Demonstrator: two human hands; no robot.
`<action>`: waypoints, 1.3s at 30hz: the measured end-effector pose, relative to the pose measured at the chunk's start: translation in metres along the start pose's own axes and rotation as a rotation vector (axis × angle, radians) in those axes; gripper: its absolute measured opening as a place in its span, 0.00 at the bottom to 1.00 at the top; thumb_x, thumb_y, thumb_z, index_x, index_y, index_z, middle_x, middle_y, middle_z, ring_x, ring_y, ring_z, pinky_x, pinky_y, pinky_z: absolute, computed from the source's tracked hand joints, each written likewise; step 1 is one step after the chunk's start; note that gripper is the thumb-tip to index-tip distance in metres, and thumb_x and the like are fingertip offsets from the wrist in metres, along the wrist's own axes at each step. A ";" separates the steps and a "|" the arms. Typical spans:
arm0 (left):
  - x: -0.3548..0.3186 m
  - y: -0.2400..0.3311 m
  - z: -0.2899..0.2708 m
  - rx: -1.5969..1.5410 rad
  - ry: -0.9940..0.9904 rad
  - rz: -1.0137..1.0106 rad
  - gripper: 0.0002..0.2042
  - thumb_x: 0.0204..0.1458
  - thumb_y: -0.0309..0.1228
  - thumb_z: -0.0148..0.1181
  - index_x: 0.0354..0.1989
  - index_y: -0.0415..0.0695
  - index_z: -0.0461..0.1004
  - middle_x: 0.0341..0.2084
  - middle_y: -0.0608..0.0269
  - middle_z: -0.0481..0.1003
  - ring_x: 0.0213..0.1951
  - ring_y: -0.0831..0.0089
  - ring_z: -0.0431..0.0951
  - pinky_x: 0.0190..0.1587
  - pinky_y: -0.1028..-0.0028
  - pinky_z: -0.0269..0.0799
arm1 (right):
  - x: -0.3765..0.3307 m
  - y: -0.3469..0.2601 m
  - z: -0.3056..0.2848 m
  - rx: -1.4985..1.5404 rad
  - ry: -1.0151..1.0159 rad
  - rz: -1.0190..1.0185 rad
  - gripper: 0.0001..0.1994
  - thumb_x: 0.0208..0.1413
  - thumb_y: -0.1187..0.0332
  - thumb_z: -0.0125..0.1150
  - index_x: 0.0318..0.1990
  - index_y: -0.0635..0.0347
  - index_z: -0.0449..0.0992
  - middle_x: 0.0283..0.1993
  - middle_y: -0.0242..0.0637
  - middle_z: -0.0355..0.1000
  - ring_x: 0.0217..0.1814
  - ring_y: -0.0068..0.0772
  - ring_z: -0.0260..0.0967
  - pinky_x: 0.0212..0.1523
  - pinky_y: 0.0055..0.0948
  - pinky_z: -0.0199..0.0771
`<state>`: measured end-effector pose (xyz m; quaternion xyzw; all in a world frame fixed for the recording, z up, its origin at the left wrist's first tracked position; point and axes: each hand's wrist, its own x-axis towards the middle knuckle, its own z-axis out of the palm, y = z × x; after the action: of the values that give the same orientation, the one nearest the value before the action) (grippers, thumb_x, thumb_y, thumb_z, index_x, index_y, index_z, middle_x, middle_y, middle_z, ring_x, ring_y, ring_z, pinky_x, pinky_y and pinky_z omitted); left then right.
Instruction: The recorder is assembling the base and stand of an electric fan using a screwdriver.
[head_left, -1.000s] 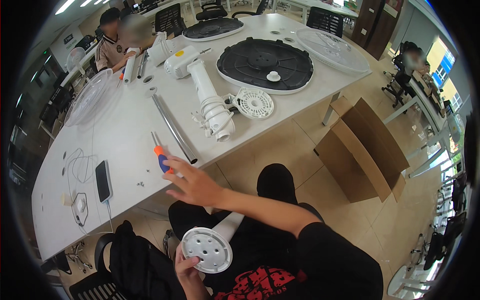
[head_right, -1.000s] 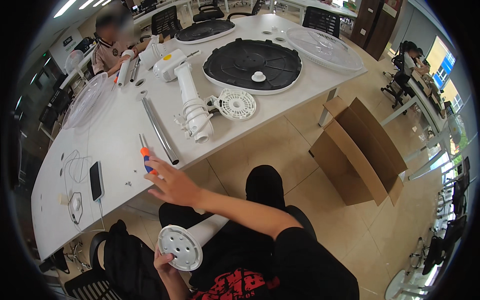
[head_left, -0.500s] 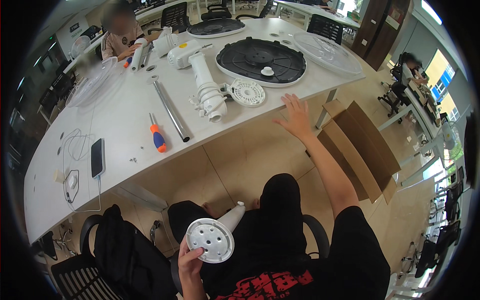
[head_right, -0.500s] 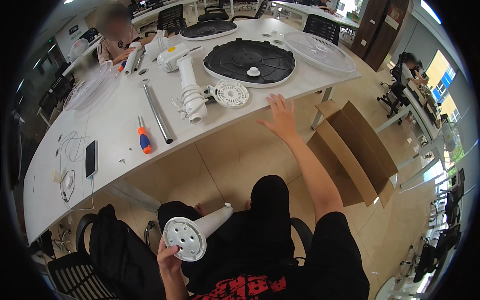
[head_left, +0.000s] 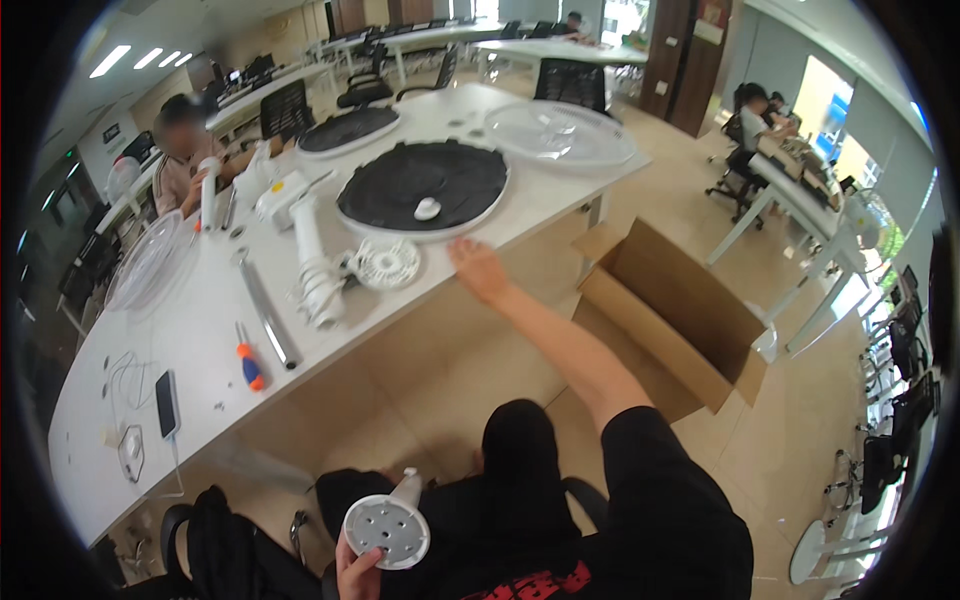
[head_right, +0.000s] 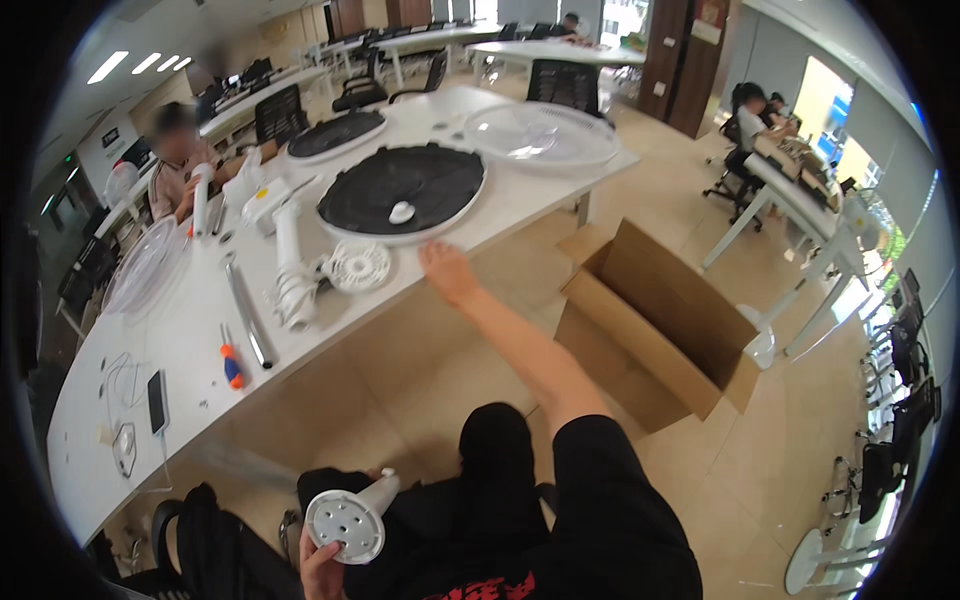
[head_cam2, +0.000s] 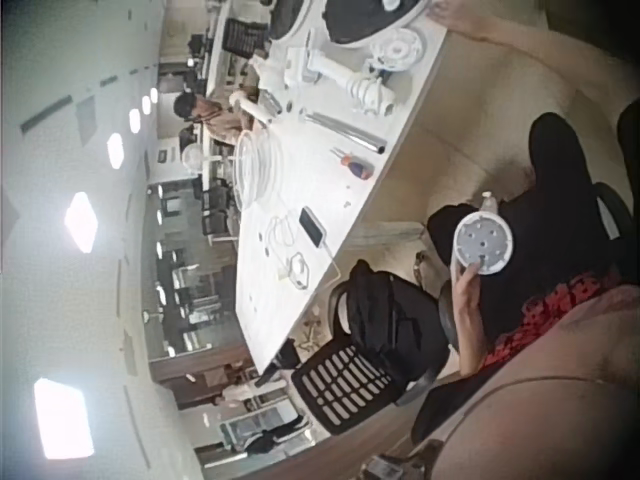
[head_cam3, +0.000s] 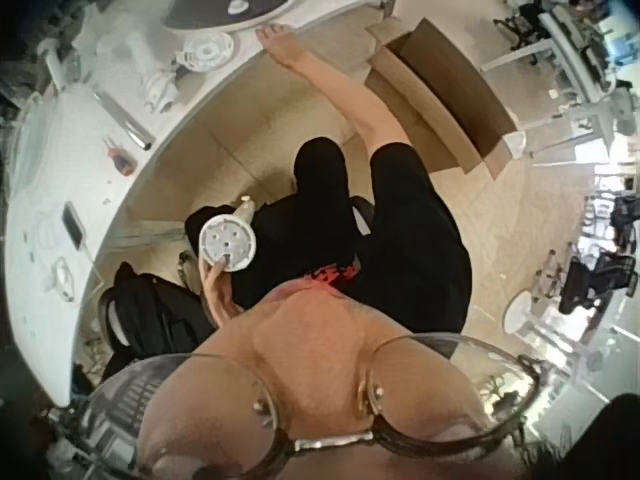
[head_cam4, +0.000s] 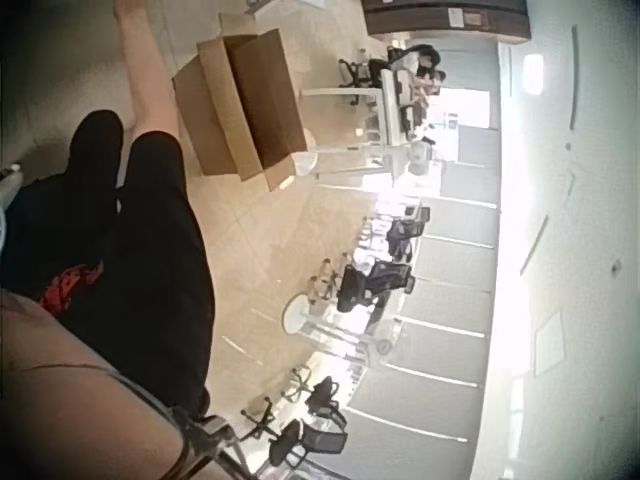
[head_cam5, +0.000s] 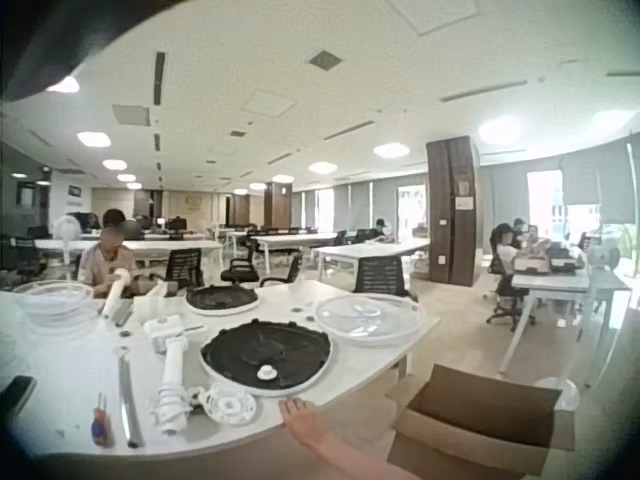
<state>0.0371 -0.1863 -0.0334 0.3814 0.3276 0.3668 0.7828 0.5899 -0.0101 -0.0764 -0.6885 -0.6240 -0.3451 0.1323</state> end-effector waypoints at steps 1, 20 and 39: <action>0.001 0.000 0.000 0.021 0.005 -0.055 0.35 0.46 0.22 0.65 0.67 0.35 0.60 0.58 0.48 0.70 0.60 0.55 0.72 0.61 0.58 0.69 | 0.000 -0.003 0.001 -0.014 0.005 -0.010 0.20 0.55 0.71 0.55 0.54 0.69 0.73 0.57 0.54 0.73 0.56 0.48 0.73 0.53 0.42 0.73; 0.145 -0.107 0.093 -0.103 -0.083 -0.022 0.30 0.54 0.24 0.59 0.66 0.40 0.60 0.54 0.49 0.72 0.48 0.57 0.81 0.35 0.59 0.86 | 0.008 0.010 -0.007 -0.045 0.007 -0.102 0.19 0.51 0.71 0.57 0.51 0.71 0.73 0.51 0.56 0.75 0.53 0.49 0.74 0.49 0.39 0.76; 0.263 -0.253 0.113 -0.226 0.131 -0.046 0.31 0.54 0.18 0.53 0.68 0.52 0.57 0.57 0.54 0.70 0.52 0.56 0.79 0.41 0.56 0.86 | 0.080 0.077 -0.012 0.512 -0.012 -0.048 0.20 0.66 0.53 0.50 0.55 0.54 0.77 0.65 0.46 0.66 0.67 0.55 0.62 0.60 0.57 0.64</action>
<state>0.3440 -0.1210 -0.2506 0.2586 0.3432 0.4074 0.8058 0.6578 0.0292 0.0029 -0.6195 -0.7081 -0.1746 0.2904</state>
